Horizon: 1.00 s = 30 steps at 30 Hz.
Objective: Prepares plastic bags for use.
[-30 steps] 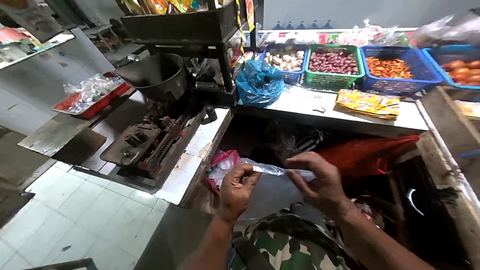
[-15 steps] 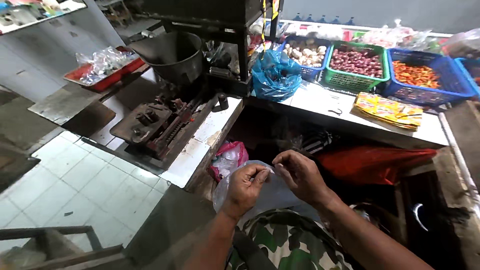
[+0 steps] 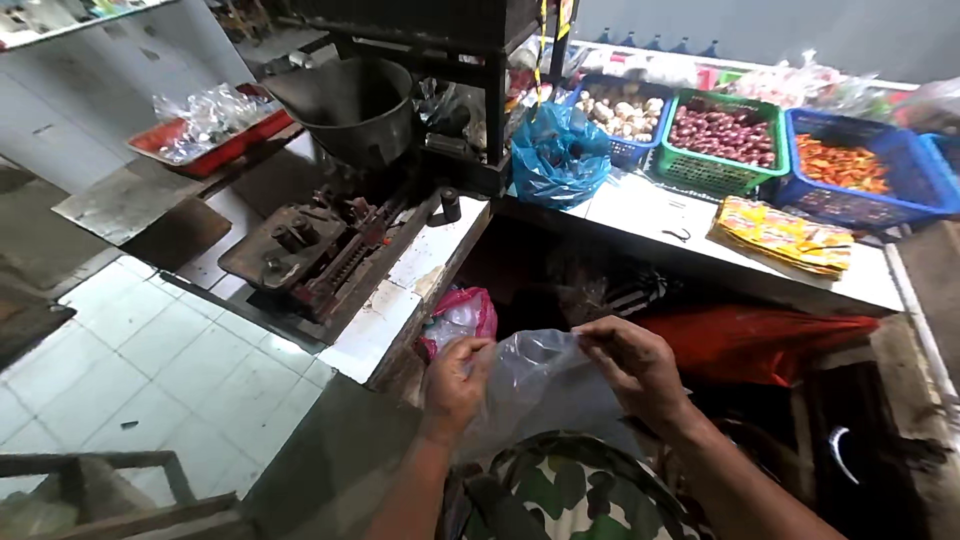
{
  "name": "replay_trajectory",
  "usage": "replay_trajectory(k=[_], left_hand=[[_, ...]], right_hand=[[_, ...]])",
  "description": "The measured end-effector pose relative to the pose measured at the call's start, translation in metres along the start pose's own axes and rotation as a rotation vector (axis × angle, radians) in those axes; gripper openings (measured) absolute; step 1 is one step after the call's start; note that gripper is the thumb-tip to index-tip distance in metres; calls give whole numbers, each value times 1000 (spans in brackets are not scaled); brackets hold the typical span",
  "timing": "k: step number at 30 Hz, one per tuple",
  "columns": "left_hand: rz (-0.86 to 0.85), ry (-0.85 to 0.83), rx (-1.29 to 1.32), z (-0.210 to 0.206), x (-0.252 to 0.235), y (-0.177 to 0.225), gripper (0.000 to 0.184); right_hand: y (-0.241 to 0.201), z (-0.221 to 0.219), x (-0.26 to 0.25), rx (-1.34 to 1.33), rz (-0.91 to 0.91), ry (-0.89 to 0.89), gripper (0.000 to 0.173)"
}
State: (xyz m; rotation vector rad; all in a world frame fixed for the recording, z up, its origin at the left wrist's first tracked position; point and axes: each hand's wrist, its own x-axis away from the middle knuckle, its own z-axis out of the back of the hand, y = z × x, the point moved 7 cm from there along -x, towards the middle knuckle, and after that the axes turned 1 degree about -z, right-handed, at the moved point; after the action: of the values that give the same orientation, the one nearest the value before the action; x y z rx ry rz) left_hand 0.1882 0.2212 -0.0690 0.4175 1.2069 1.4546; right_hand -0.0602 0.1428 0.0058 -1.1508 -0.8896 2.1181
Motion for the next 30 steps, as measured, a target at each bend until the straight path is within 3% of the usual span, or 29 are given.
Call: replay_trajectory(k=[3,5,7,9,11,15,19,21,23,25,28,30], left_hand=[[491,-116,-153,0,25,-96,56],[852,-243,131,-24,53,-129,68],[1011,-224,495,-46,73,-131,63],[927,-117,787,-55,71,-126,40],[830,11,936,-49,58,-124,32],[757,176,991,-17,45,-143,35],[691,39,1072,-11,47,-135,47],[693,125,970,-2,50,-145,51],[748,185,633,14,52,-152,53],[718,70,216,23,45,-144,62],[321,-191,-32,2,13,-81,84],[44,-308,23,-27,-5,-16,84]], right_hand=[[-2,23,-3,-32,5,18,19],[-2,35,-5,-94,10,24,19],[-2,43,-5,-137,8,29,19],[0,52,-6,-140,16,57,18],[6,65,-5,-108,15,121,16],[32,105,7,15,-96,370,15],[44,107,17,34,-109,364,15],[49,112,21,48,-100,408,15],[55,112,23,79,-122,412,15],[53,98,19,123,-135,330,16],[34,50,14,232,-52,124,13],[16,10,14,280,23,14,10]])
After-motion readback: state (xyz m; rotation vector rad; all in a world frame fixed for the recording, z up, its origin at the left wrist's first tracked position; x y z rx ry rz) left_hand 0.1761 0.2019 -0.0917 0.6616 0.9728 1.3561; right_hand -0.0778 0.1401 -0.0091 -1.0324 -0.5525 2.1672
